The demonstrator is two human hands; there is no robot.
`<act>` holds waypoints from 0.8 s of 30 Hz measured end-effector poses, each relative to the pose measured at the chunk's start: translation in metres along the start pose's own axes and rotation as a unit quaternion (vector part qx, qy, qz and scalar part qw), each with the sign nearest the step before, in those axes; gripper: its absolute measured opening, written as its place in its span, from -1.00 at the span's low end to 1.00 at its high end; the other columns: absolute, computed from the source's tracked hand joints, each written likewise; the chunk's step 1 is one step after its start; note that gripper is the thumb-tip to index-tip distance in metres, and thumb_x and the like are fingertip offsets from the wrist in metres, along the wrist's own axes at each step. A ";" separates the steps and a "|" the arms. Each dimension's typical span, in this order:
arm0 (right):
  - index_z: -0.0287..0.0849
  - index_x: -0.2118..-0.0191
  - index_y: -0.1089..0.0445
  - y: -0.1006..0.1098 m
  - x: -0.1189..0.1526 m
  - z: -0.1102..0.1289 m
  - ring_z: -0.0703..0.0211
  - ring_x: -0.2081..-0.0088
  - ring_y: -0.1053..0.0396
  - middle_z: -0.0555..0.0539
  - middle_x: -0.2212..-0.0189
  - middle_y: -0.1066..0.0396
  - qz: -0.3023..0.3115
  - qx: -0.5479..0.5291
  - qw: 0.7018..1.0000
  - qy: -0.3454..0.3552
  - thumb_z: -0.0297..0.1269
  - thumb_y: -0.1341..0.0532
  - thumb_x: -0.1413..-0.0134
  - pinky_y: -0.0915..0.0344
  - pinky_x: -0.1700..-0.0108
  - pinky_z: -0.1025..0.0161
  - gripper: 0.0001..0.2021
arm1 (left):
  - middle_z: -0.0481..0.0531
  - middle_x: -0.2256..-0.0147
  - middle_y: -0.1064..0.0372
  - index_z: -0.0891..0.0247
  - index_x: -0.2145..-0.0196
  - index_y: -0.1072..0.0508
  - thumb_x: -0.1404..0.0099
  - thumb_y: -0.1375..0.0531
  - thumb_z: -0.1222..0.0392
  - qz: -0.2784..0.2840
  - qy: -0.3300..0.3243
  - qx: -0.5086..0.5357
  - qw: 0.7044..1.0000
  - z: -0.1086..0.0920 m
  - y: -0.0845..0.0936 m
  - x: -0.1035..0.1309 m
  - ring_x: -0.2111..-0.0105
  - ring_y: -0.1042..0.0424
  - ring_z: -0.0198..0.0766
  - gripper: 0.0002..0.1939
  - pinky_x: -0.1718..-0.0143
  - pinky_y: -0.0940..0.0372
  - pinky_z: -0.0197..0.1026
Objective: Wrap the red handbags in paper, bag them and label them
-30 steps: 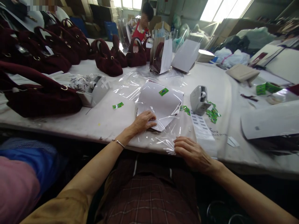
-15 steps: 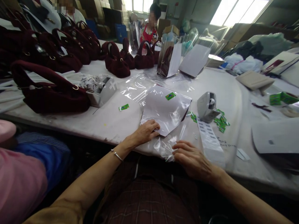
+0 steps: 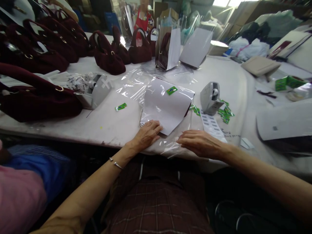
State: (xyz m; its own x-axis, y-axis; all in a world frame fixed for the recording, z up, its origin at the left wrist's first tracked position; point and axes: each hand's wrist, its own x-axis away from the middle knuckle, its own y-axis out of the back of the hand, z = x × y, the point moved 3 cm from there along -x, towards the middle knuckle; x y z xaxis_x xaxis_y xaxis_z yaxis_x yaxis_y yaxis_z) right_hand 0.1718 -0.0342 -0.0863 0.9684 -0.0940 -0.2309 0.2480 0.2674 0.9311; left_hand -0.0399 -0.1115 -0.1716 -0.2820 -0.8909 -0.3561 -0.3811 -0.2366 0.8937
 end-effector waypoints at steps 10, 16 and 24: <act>-0.12 -0.14 -0.38 -0.019 0.039 -0.030 0.04 -0.27 -0.25 -0.13 -0.16 -0.41 0.042 0.123 0.986 0.104 -0.54 -0.03 -0.31 -0.13 -0.33 -0.20 -0.61 | 0.18 -0.02 -0.35 0.24 -0.01 -0.35 -0.29 -0.21 0.38 -0.015 -0.015 -0.037 0.999 -0.010 0.002 0.000 -0.27 -0.17 0.05 -0.66 -0.34 -0.01 0.19; -0.13 0.07 -0.48 -0.019 0.022 -0.036 0.12 0.01 -0.48 -0.09 0.12 -0.57 -0.042 0.057 0.989 0.132 -0.49 -0.08 -0.32 -0.33 -0.19 0.02 -0.74 | 0.22 -0.12 -0.31 0.20 -0.06 -0.34 -0.42 -0.15 0.03 -0.028 -0.006 0.139 0.990 -0.021 0.003 0.008 -0.29 -0.15 0.03 -0.67 -0.34 0.03 0.24; -0.11 0.24 -0.47 -0.024 -0.022 -0.057 0.15 0.45 -0.46 -0.04 0.44 -0.52 -0.070 0.025 0.980 -0.182 -0.23 -0.07 -0.36 -0.30 0.39 0.28 -0.76 | 0.14 0.09 -0.39 0.24 0.07 -0.41 -0.29 -0.22 -0.22 -0.042 0.113 0.297 0.947 -0.015 0.027 -0.006 0.05 -0.41 -0.07 -0.52 -0.04 -0.31 -0.04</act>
State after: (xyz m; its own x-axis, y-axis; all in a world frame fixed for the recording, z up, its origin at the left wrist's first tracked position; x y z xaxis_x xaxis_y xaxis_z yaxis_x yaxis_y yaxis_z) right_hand 0.1465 0.0161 -0.1195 0.8493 -0.4655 -0.2491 0.3668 0.1809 0.9125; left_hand -0.0356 -0.1181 -0.1412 -0.0582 -0.9549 -0.2912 -0.8406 -0.1105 0.5303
